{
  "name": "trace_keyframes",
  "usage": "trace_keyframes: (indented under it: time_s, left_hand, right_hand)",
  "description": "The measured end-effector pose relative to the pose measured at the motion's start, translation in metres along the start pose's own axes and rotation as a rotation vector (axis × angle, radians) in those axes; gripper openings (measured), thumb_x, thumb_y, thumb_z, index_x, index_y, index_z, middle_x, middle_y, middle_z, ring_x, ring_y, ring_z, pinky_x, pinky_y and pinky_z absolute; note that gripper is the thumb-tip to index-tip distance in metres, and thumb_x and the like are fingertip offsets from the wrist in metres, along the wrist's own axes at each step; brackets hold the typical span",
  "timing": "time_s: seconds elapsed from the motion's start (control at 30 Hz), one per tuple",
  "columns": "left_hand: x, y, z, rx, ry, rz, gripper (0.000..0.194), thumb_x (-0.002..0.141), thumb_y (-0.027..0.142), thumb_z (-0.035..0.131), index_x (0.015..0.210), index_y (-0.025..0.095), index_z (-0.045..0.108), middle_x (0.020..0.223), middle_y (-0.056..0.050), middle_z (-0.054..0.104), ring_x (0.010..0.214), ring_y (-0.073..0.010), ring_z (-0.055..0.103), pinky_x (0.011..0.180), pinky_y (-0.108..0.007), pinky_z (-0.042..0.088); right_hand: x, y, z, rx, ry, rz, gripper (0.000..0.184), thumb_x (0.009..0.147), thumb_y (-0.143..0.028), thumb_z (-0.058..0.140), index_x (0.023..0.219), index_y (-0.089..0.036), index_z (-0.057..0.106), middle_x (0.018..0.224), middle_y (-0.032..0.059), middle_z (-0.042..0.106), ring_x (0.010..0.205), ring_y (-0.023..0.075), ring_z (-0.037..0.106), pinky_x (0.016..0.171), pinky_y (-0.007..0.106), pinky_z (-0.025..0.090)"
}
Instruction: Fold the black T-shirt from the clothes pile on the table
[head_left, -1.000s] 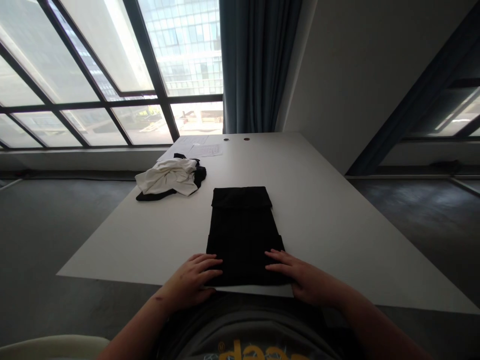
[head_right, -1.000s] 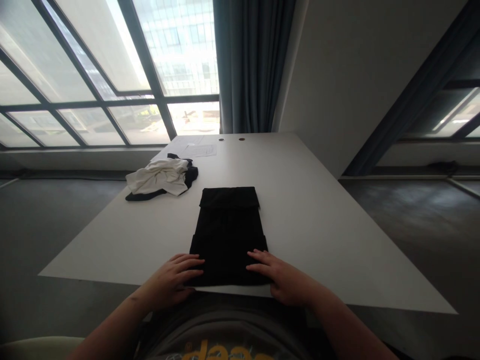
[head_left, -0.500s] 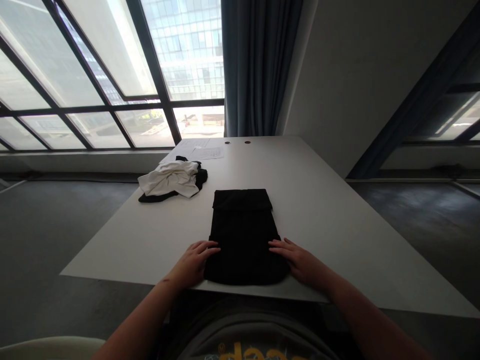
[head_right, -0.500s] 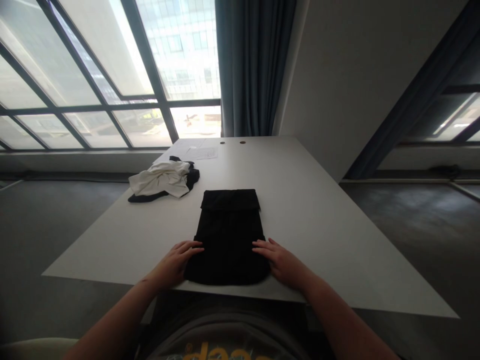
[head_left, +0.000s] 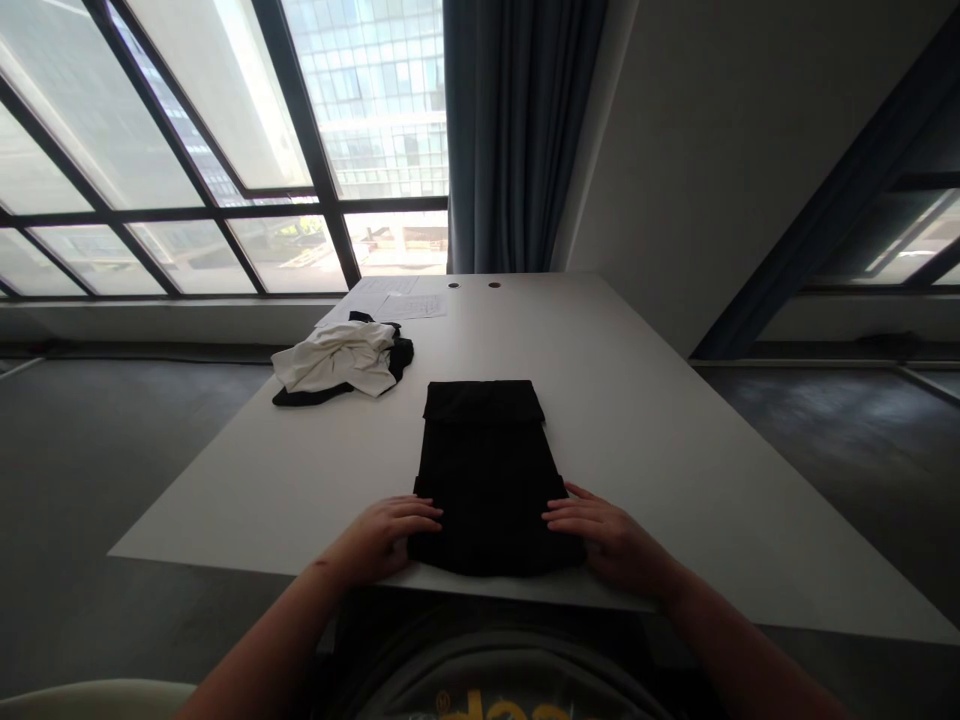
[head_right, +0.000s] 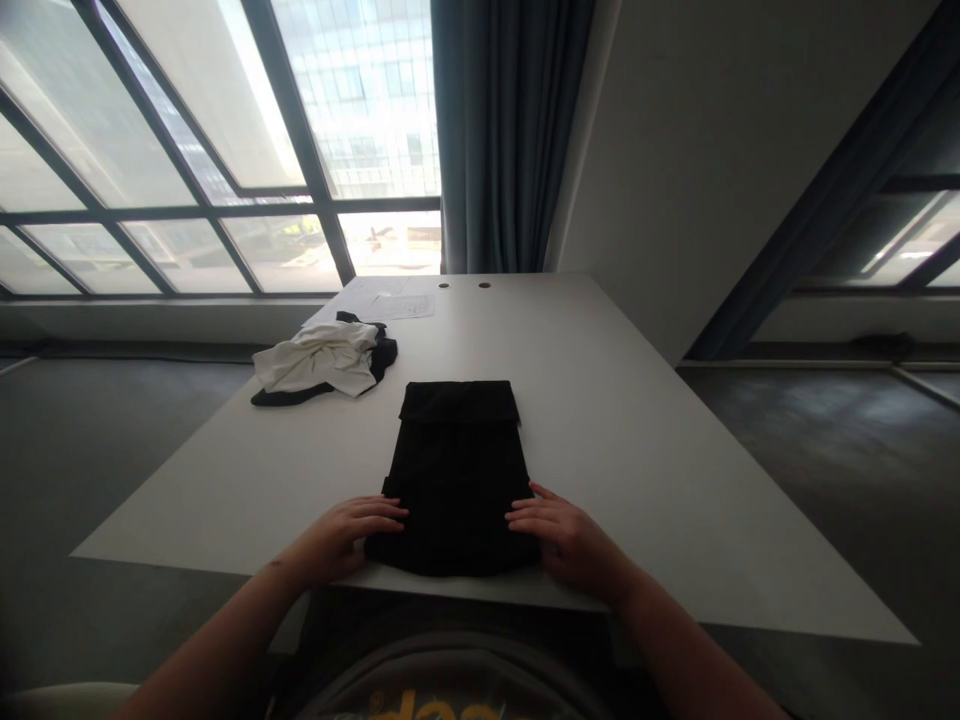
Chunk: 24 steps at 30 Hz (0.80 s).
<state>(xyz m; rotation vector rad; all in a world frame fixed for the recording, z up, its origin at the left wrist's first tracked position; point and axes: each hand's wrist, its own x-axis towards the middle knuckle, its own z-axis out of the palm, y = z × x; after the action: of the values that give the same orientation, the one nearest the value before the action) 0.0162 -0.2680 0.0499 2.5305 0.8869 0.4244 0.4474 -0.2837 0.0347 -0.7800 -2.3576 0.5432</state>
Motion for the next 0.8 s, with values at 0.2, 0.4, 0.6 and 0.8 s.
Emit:
trace_keyframes:
  time_s: [0.2,0.4,0.6,0.8]
  left_hand:
    - [-0.01,0.025,-0.027,-0.149,0.06,-0.094,0.053,0.085,0.011,0.052,0.132,0.03,0.066,0.128,-0.002,0.075,0.115,-0.0198,0.072,0.101,-0.034,0.055]
    - [-0.005,0.056,-0.044,-0.211,0.254,-0.247,0.025,0.094,0.031,0.052,0.108,0.022,0.07,0.091,-0.004,0.077,0.083,-0.0209,0.072,0.078,-0.032,0.056]
    - [0.04,0.043,-0.032,-0.277,0.592,-0.457,0.032,0.102,0.045,0.043,0.111,0.021,0.063,0.092,-0.003,0.073,0.085,-0.0217,0.068,0.079,-0.033,0.054]
    - [0.115,-0.016,-0.021,-0.046,0.516,-0.745,0.028,0.105,0.039,0.041,0.12,0.021,0.056,0.097,-0.011,0.075,0.096,-0.0305,0.072,0.082,-0.038,0.052]
  right_hand:
    - [0.005,-0.032,-0.023,0.115,0.06,0.201,0.026,0.095,-0.024,0.059,0.115,-0.025,0.075,0.108,0.0083,0.08,0.1,0.025,0.076,0.091,0.036,0.061]
    - [0.016,-0.055,-0.048,0.319,0.146,0.345,0.032,0.099,-0.047,0.06,0.096,-0.019,0.075,0.078,0.0062,0.074,0.069,0.0207,0.069,0.067,0.031,0.056]
    - [0.045,-0.03,-0.037,0.557,0.4,0.658,0.044,0.09,-0.059,0.066,0.101,-0.017,0.075,0.081,0.0041,0.072,0.072,0.0204,0.065,0.066,0.032,0.053]
    - [0.103,0.031,-0.014,0.188,0.548,0.814,0.039,0.095,-0.048,0.049,0.103,-0.018,0.073,0.091,0.007,0.075,0.086,0.0245,0.068,0.078,0.033,0.051]
